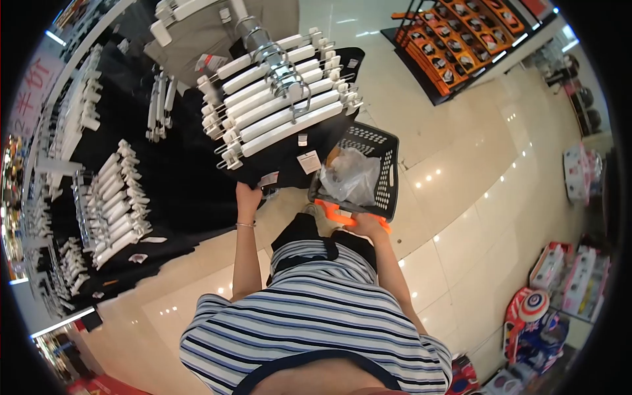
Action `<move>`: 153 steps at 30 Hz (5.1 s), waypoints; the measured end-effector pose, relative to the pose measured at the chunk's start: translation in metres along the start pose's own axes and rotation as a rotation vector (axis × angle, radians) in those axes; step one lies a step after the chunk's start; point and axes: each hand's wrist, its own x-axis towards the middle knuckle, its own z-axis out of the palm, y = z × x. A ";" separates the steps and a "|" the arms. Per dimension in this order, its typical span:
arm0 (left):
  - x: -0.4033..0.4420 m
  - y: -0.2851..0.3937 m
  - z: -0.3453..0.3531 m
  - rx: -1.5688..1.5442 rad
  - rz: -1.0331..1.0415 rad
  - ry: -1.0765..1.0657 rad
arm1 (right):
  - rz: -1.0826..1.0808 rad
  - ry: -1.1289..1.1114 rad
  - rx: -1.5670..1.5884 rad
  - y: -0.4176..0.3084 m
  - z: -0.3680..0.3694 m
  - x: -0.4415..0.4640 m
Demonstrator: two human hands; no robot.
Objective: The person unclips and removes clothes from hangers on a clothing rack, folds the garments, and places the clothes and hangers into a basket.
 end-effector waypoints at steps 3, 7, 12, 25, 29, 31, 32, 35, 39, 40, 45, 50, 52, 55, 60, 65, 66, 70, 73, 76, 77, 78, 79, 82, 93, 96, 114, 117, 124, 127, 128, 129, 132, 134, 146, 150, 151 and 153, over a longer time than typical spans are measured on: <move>-0.004 -0.004 0.007 -0.052 0.020 -0.005 | -0.107 -0.084 0.208 -0.021 -0.014 -0.020; -0.019 0.002 0.015 -0.302 -0.094 0.001 | -0.313 0.048 0.436 -0.039 -0.048 0.009; -0.028 0.058 0.012 -0.465 -0.084 0.111 | -0.684 0.122 1.379 -0.148 -0.146 0.018; -0.056 0.075 0.020 -0.172 0.133 -0.017 | -0.713 0.339 1.678 -0.216 -0.150 0.014; -0.067 0.056 0.036 -0.142 0.062 -0.078 | -0.551 0.386 1.584 -0.215 -0.163 -0.005; -0.069 0.050 0.038 -0.030 0.087 -0.026 | -0.583 0.404 1.521 -0.213 -0.169 -0.020; -0.068 0.049 0.041 0.019 0.106 0.002 | -0.576 0.393 1.489 -0.210 -0.170 -0.025; -0.073 0.034 0.047 -0.006 0.195 0.010 | -0.521 0.483 1.471 -0.210 -0.169 -0.029; -0.086 0.041 0.063 -0.195 -0.130 -0.192 | -0.674 0.502 1.667 -0.211 -0.178 -0.060; -0.086 0.047 0.067 -0.236 -0.223 -0.256 | -0.703 0.534 1.668 -0.210 -0.183 -0.070; -0.075 0.056 0.090 -0.469 -0.421 -0.552 | -0.730 0.639 1.487 -0.178 -0.200 -0.132; -0.066 0.080 0.150 -0.582 -0.434 -0.959 | -0.631 0.851 1.324 -0.129 -0.201 -0.183; -0.072 0.110 0.181 -0.501 -0.309 -1.135 | -0.534 0.924 1.231 -0.114 -0.201 -0.207; -0.103 0.174 0.208 -0.382 -0.215 -1.268 | -0.406 0.984 1.233 -0.107 -0.201 -0.232; -0.135 0.126 0.252 -0.215 0.008 -1.651 | -0.192 1.065 1.135 -0.068 -0.193 -0.189; -0.136 0.144 0.207 -0.263 -0.010 -1.476 | 0.051 0.946 1.152 -0.009 -0.155 -0.094; -0.137 0.117 0.213 -0.222 -0.041 -1.448 | 0.107 0.940 1.151 -0.009 -0.148 -0.081; -0.124 0.065 0.199 -0.332 -0.313 -1.118 | 0.224 0.931 1.114 0.037 -0.096 0.017; -0.111 0.070 0.168 -0.325 -0.515 -0.920 | 0.254 0.866 1.185 0.029 -0.083 0.039; -0.102 0.074 0.145 -0.449 -0.624 -0.740 | 0.323 0.944 1.097 0.033 -0.059 0.071; -0.098 0.078 0.136 -0.434 -0.607 -0.707 | 0.351 0.980 1.068 0.035 -0.049 0.080; -0.096 0.076 0.128 -0.485 -0.603 -0.641 | 0.290 1.068 1.157 0.042 -0.030 0.099; -0.095 0.074 0.119 -0.535 -0.596 -0.577 | 0.393 0.956 1.098 0.055 -0.011 0.114; -0.076 0.048 0.098 -0.576 -0.567 -0.284 | 0.392 0.794 0.906 0.059 0.019 0.122; -0.012 0.107 0.026 -0.089 0.025 0.544 | 0.116 0.239 0.707 -0.008 -0.007 0.040; -0.014 0.118 0.028 -0.207 0.025 0.521 | 0.036 0.346 0.620 -0.013 -0.020 0.048; -0.044 0.118 0.025 -0.301 0.021 0.249 | -0.884 0.019 1.766 -0.203 -0.168 0.026; -0.057 0.111 0.028 -0.294 0.001 0.162 | -0.794 0.224 1.712 -0.202 -0.156 0.025; -0.084 0.081 0.080 0.018 0.411 -0.293 | -0.740 0.397 1.791 -0.186 -0.180 -0.039; -0.094 0.072 0.103 -0.194 0.152 -0.404 | -0.910 0.413 1.928 -0.172 -0.195 -0.067; -0.096 0.068 0.110 -0.312 0.017 -0.424 | -0.947 0.438 1.939 -0.164 -0.198 -0.078; -0.094 0.060 0.120 -0.516 -0.146 -0.525 | -0.932 0.461 1.929 -0.156 -0.202 -0.095; -0.091 0.070 0.155 -0.935 -0.531 -0.767 | -0.915 0.572 1.811 -0.134 -0.210 -0.149; -0.092 0.134 0.179 -0.996 -0.635 -0.901 | -0.904 0.619 1.811 -0.120 -0.209 -0.185; -0.150 0.090 0.259 -0.354 -0.262 -1.450 | 0.302 1.085 0.940 0.040 -0.139 -0.085; -0.108 0.104 0.183 -0.291 -0.530 -1.193 | 0.322 1.028 1.333 0.076 -0.089 -0.016; -0.101 0.094 0.168 -0.364 -0.562 -1.067 | 0.316 1.059 1.381 0.080 -0.075 0.004; -0.086 0.077 0.137 -0.457 -0.569 -0.831 | 0.326 0.964 1.397 0.091 -0.057 0.036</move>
